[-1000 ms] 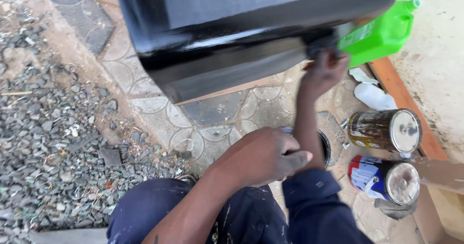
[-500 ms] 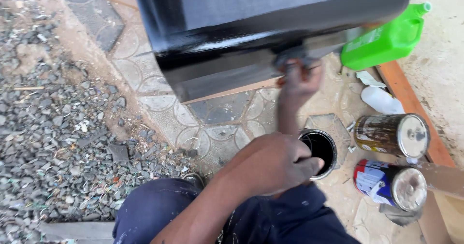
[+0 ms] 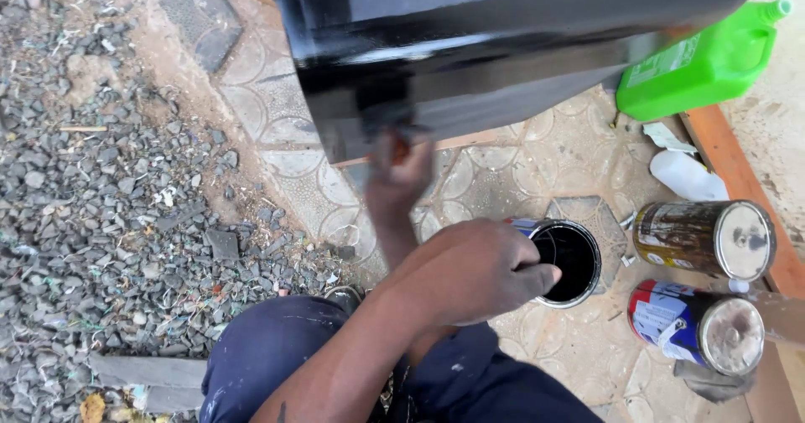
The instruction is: Applying black paint to a furniture surface using a sponge dipped in a paint can.
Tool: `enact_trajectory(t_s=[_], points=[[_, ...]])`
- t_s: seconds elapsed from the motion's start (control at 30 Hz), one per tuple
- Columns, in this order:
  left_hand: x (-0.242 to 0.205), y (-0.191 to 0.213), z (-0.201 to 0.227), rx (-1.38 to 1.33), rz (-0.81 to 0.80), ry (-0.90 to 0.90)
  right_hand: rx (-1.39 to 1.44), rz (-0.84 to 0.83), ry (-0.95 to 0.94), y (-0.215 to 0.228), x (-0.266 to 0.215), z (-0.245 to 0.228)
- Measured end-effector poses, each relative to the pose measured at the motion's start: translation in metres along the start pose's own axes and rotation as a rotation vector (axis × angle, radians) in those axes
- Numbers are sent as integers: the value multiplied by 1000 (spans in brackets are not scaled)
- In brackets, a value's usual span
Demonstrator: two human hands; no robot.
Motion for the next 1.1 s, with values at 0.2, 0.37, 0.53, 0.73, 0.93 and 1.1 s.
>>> enact_trajectory(t_s=[0.2,0.37,0.53,0.73,0.93,1.1], points=[[0,14,3,0,-75,52,-84,186,-166,87,108,118],[11,15,-7,2,-134,116,-90,179,-184,202,218,281],[18,15,-16,48,-136,191,336,19,-431,235,238,274],[19,6,-5,0,-80,69,210,-181,-582,125,144,167],[21,-16,-6,65,-11,-9,314,-222,-691,23,23,39],[9,-19,-8,71,-22,13,204,-296,-282,-54,-62,-57]])
Point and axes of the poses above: each hand's wrist, its own x-axis towards the middle knuckle, its own y-axis out of the back of the hand, z = x × y, the point moved 3 cm from there along x, towards the middle knuckle, and after that the axes turned 4 degrees about y, right-handed, at the moved point
